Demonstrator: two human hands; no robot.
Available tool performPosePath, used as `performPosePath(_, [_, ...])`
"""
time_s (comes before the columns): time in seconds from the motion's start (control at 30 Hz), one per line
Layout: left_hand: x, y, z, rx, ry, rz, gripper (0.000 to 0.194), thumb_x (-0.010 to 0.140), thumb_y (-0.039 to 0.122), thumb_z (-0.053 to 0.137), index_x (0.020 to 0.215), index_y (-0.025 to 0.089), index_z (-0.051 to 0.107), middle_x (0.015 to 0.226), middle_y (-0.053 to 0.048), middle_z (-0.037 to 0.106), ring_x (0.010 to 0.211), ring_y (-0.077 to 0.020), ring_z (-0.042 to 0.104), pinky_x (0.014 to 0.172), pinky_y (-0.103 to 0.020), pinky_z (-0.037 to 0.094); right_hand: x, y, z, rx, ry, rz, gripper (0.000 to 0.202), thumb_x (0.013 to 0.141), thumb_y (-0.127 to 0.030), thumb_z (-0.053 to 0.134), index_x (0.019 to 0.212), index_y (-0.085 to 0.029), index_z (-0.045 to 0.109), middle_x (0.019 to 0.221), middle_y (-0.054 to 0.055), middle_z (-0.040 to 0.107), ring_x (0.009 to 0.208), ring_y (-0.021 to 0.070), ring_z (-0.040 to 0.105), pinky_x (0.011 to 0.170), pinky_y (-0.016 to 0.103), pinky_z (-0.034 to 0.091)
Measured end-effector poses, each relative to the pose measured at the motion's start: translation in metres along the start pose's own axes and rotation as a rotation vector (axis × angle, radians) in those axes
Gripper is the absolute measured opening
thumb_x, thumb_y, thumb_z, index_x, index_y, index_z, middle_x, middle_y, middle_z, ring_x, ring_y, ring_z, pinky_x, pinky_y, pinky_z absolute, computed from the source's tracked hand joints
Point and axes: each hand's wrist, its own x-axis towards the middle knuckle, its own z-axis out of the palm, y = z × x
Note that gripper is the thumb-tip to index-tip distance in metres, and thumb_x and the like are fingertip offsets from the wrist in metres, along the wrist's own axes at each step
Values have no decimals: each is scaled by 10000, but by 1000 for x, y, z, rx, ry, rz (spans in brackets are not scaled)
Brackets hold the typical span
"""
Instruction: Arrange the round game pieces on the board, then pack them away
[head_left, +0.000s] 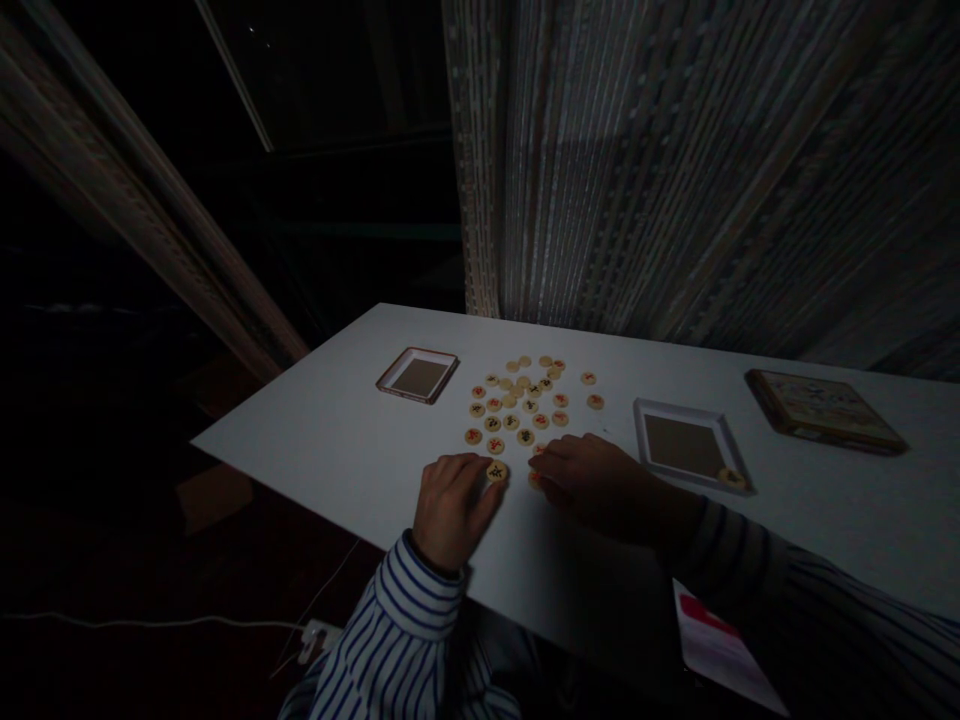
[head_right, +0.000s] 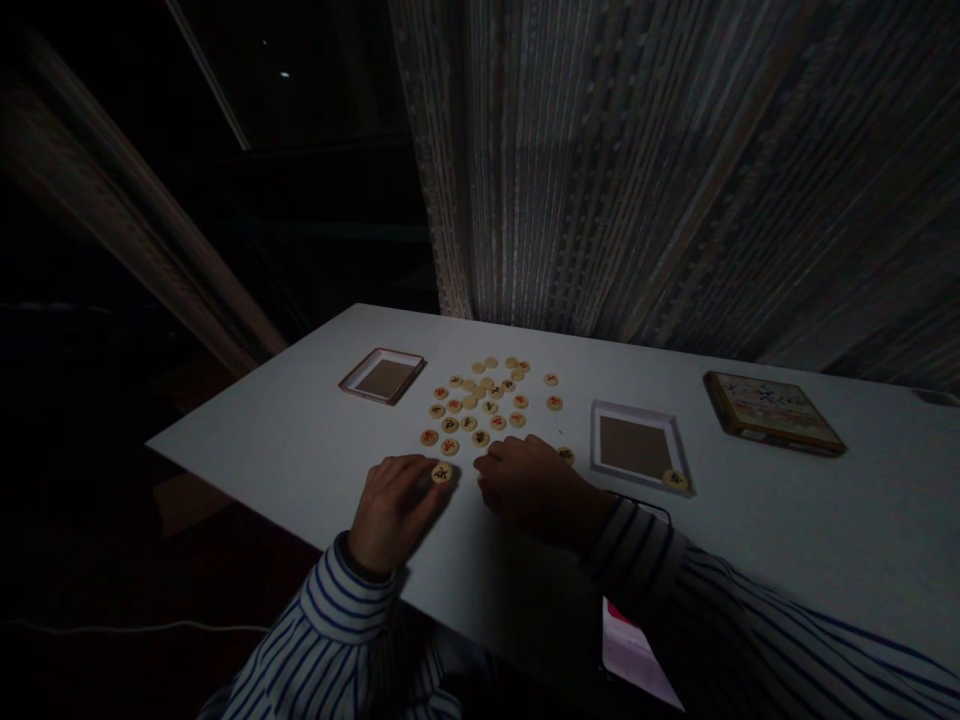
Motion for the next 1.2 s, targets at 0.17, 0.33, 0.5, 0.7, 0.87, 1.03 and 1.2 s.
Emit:
performPosePath(0.17, [3, 5, -1, -52, 14, -1, 219, 793, 300, 572, 964, 171, 612, 903, -77, 675, 842, -206, 598, 741, -365, 451, -7, 3, -4, 12, -19, 33, 230, 868, -215, 387, 919, -142, 599, 867, 77, 614, 742, 163, 518, 631, 295, 305])
performPosePath(0.33, [7, 17, 0, -115, -2, -4, 215, 778, 289, 589, 962, 181, 618, 902, -74, 683, 841, -202, 609, 750, -361, 457, -19, 9, -8, 24, 2, 73, 242, 849, -212, 423, 1009, -144, 592, 900, 86, 622, 798, 189, 546, 663, 311, 345])
performPosePath(0.5, [14, 32, -2, -149, -10, 10, 199, 784, 302, 579, 937, 183, 625, 882, -71, 683, 825, -199, 611, 735, -358, 457, -32, 14, -12, 36, 46, 97, 271, 867, -222, 399, 1030, -142, 600, 905, 92, 631, 817, 185, 558, 687, 311, 384])
performPosePath(0.7, [19, 47, 2, -185, -74, 55, 186, 783, 268, 579, 948, 193, 620, 905, -65, 678, 863, -204, 598, 753, -371, 442, -50, 24, -10, 87, 131, 136, 267, 859, -233, 421, 1033, -150, 606, 905, 93, 648, 823, 188, 577, 706, 327, 430])
performPosePath(0.87, [22, 60, 7, -210, -108, 89, 183, 778, 247, 592, 951, 193, 616, 911, -53, 676, 873, -201, 594, 783, -387, 426, -70, 36, -9, 134, 186, 139, 284, 867, -242, 413, 1070, -148, 589, 938, 93, 647, 856, 193, 583, 729, 342, 448])
performPosePath(1.03, [28, 74, 13, -215, -141, 118, 204, 771, 240, 592, 966, 189, 621, 897, -61, 676, 862, -209, 594, 776, -393, 437, -85, 43, -10, 141, 229, 192, 296, 870, -239, 400, 1080, -145, 586, 944, 99, 648, 858, 198, 588, 729, 355, 470])
performPosePath(1.2, [38, 88, 21, -266, -186, 132, 240, 749, 222, 619, 985, 177, 623, 916, -68, 676, 871, -218, 595, 769, -397, 449, -98, 47, -9, 127, 278, 259, 288, 859, -228, 405, 1059, -149, 596, 913, 99, 656, 833, 193, 602, 704, 350, 488])
